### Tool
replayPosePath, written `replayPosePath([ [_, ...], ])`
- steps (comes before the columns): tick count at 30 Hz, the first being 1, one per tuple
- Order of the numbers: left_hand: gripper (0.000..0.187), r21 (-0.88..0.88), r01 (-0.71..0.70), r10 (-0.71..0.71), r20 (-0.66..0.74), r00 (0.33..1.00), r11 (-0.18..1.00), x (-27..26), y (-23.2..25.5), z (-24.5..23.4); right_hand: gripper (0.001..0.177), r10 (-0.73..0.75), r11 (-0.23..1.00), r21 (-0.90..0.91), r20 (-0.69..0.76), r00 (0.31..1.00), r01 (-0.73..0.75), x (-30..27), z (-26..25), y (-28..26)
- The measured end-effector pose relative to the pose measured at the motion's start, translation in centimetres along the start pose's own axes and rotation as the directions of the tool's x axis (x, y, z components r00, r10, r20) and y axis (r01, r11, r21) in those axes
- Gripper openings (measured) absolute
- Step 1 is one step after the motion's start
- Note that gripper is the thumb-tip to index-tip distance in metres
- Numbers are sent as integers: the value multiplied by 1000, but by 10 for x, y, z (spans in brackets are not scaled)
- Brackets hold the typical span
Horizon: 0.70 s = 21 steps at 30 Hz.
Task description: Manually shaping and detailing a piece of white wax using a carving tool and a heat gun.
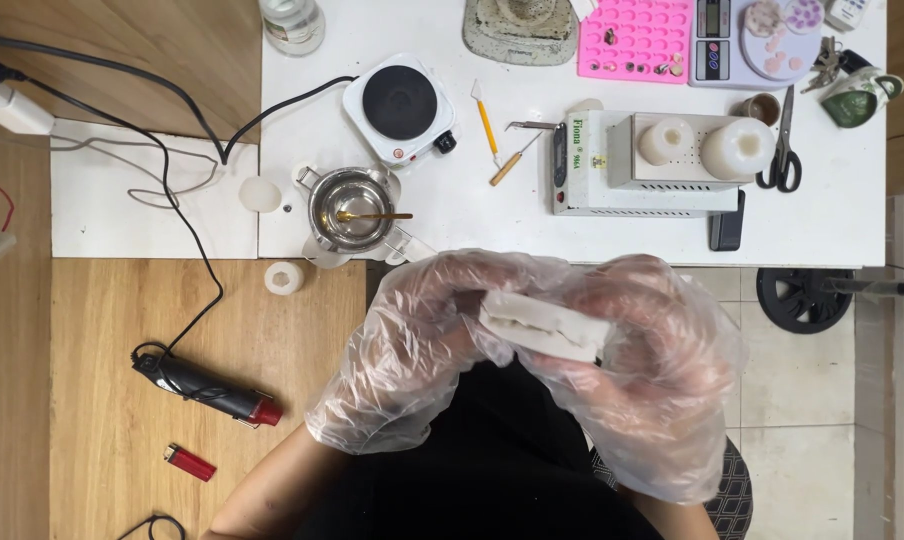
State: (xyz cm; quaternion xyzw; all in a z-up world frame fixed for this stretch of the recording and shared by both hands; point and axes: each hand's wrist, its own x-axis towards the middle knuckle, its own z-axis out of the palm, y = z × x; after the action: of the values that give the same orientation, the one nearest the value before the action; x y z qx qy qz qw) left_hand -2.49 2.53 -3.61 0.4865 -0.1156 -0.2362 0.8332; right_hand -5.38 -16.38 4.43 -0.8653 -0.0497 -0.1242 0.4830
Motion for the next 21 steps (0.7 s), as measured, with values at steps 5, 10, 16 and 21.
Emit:
replayPosePath([
  [5,41,11,-144,144,-51,988,990,11,-40,-14,38,-97,995,17,65,993,96,16,6,9],
  [10,46,-54,17,-27,-184,983,998,18,-61,-18,48,35,990,136,74,997,-45,1,3,46],
  [16,45,-15,213,-208,-300,931,977,43,-90,-12,46,224,949,241,-52,973,-205,-13,-9,85],
  [21,50,-214,290,-359,-465,809,933,85,-173,-23,27,524,828,336,-179,833,-449,-21,-35,136],
])
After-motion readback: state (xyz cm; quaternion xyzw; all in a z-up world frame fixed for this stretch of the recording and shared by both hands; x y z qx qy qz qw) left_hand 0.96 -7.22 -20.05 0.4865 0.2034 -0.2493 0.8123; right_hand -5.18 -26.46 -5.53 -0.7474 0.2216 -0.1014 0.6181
